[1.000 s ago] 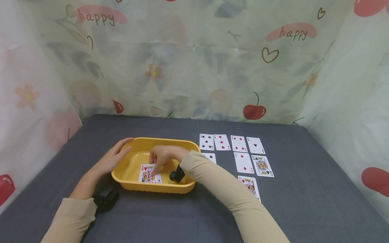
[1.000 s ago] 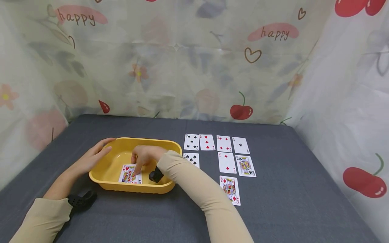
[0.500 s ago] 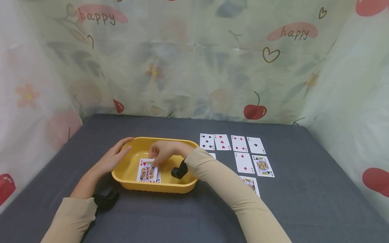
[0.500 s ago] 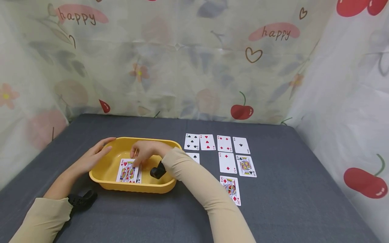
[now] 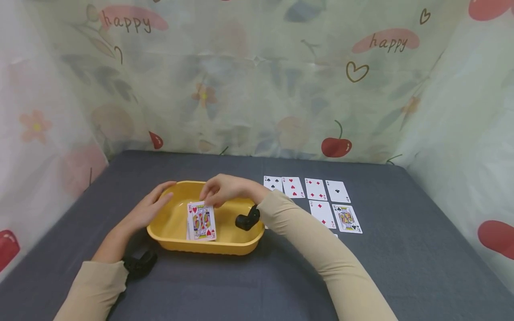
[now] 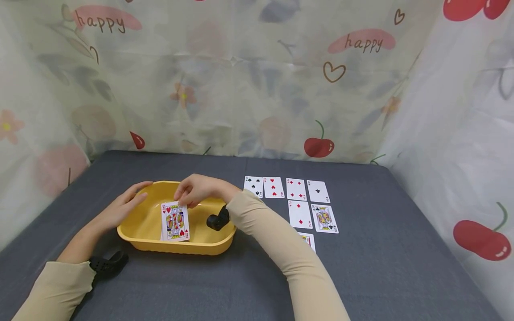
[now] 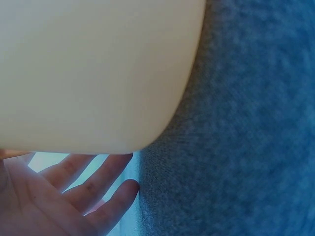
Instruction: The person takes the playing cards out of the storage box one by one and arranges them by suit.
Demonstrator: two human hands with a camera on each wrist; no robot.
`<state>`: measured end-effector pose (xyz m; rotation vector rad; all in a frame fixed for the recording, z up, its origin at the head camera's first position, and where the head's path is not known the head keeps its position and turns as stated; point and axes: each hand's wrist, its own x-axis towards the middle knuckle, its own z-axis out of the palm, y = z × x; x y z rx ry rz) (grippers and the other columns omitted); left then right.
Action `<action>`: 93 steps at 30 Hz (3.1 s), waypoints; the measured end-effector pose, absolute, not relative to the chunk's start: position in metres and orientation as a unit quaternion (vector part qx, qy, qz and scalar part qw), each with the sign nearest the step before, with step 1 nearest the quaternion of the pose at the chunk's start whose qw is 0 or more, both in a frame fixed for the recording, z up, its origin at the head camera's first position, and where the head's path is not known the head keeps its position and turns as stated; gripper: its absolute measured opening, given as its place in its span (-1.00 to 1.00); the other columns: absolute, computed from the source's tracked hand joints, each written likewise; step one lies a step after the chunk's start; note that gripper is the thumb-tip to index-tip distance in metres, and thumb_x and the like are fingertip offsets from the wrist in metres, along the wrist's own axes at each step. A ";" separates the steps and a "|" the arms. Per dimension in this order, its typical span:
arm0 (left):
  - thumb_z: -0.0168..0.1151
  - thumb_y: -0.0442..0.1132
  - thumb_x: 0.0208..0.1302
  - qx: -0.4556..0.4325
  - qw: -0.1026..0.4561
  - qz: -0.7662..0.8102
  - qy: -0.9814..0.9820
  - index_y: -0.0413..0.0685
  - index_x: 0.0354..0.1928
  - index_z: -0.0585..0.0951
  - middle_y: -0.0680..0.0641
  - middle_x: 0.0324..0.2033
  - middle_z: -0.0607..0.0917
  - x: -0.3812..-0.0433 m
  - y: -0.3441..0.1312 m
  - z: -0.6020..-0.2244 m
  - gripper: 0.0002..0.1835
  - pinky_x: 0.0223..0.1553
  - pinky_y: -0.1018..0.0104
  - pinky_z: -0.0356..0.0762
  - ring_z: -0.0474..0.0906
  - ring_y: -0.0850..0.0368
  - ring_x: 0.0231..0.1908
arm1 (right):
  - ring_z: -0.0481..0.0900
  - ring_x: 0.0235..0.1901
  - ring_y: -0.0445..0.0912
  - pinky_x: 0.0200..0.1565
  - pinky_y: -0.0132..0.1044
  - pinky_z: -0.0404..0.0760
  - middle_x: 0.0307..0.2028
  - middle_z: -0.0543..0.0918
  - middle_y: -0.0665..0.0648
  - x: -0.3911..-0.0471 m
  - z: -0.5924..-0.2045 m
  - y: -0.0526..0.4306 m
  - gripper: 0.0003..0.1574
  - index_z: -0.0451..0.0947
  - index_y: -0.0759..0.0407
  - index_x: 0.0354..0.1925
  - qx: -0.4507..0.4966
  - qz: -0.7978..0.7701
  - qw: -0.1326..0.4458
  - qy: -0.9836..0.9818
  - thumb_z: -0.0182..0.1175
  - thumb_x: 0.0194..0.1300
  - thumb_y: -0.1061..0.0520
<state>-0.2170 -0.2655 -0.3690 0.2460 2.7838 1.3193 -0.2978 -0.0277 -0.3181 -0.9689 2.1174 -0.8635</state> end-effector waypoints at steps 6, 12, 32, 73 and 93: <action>-0.24 0.03 0.47 0.082 0.024 0.427 0.900 -0.17 0.41 0.06 -0.36 0.37 0.12 -0.217 -0.265 -0.368 -0.39 0.27 -0.23 0.07 0.14 -0.29 0.31 | 0.60 -0.28 -0.18 -0.18 -0.35 0.61 -0.17 0.67 0.19 -0.297 -0.312 -0.020 -0.73 0.54 0.23 -0.05 -0.369 -0.344 0.307 0.807 0.16 0.26 0.24; -0.25 0.06 0.47 0.077 0.026 0.426 0.901 -0.16 0.41 0.05 -0.35 0.37 0.12 -0.217 -0.264 -0.368 -0.37 0.28 -0.23 0.06 0.13 -0.29 0.31 | 0.60 -0.27 -0.16 -0.16 -0.35 0.62 -0.15 0.66 0.20 -0.295 -0.307 -0.011 -0.72 0.53 0.24 -0.03 -0.363 -0.356 0.289 0.811 0.15 0.28 0.24; -0.26 0.07 0.47 0.079 0.027 0.427 0.900 -0.16 0.42 0.04 -0.36 0.37 0.11 -0.217 -0.264 -0.369 -0.36 0.23 -0.20 0.14 0.13 -0.30 0.31 | 0.61 -0.24 -0.09 -0.08 -0.29 0.61 -0.10 0.65 0.18 -0.298 -0.297 0.034 -0.73 0.56 0.21 -0.04 -0.321 -0.415 0.258 0.812 0.14 0.29 0.18; -0.27 0.07 0.47 0.074 0.035 0.427 0.901 -0.16 0.42 0.02 -0.37 0.38 0.09 -0.215 -0.263 -0.366 -0.36 0.24 -0.24 0.12 0.13 -0.31 0.30 | 0.57 -0.19 -0.08 0.08 -0.07 0.53 -0.09 0.60 0.22 -0.303 -0.308 0.122 -0.63 0.47 0.25 0.03 -0.174 -0.488 0.184 0.835 0.14 0.31 0.10; -0.28 0.10 0.47 0.067 0.039 0.429 0.900 -0.15 0.43 0.01 -0.36 0.38 0.07 -0.215 -0.263 -0.366 -0.34 0.25 -0.23 0.11 0.12 -0.31 0.31 | 0.54 -0.16 -0.13 0.09 -0.14 0.52 -0.02 0.55 0.22 -0.307 -0.326 0.173 -0.51 0.37 0.31 0.14 -0.127 -0.501 0.157 0.842 0.09 0.34 0.06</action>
